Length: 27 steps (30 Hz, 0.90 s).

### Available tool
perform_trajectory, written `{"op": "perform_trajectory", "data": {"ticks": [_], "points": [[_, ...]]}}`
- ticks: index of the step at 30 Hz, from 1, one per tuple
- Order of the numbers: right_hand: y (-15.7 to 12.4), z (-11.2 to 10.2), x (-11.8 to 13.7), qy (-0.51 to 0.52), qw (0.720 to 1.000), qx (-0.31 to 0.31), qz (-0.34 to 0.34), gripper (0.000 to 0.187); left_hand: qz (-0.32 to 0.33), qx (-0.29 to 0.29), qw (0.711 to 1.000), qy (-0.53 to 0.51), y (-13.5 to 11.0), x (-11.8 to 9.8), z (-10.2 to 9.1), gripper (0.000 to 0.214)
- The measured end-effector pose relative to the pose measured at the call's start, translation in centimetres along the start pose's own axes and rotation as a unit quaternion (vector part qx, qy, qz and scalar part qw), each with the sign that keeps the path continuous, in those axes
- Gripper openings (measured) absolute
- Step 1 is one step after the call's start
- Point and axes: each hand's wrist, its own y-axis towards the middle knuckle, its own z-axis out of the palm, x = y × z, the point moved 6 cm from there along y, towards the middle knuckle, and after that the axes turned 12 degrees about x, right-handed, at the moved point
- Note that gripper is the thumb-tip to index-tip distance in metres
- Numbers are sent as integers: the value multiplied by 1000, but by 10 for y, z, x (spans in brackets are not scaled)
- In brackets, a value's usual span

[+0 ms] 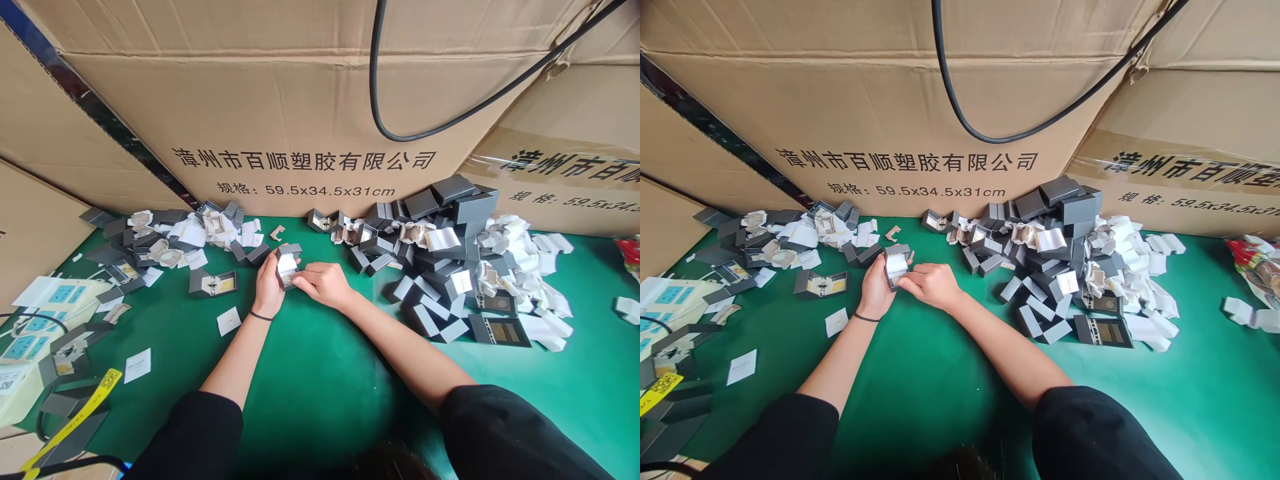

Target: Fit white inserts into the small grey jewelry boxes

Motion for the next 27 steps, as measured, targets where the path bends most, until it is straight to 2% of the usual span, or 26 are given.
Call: {"op": "perform_trajectory", "data": {"ticks": [7, 13, 17, 19, 22, 24, 27], "points": [[1, 5, 0, 5, 997, 71, 22, 47, -5, -3, 1000, -3, 1, 2, -3, 36], [2, 5, -4, 21, 995, 95, 30, 47, -1, -11, 1000, 7, 1, 2, -3, 36], [1, 4, -5, 23, 998, 56, 7, 45, -10, -1, 1000, -4, -2, -2, 3, 40], [-1, 1, -5, 4, 1000, 12, -3, 45, -19, 9, 1000, -1, -3, -3, 6, 39], [-3, -4, -9, -27, 998, -53, 18, 44, -17, 16, 1000, 9, -5, -3, 9, 35], [-3, -3, -11, -46, 996, -65, 30, 42, -8, 19, 1000, 20, -5, -2, 10, 33], [0, 1, -11, -71, 996, -46, 33, 42, -1, 35, 998, 59, -5, -1, 11, 32]]}}
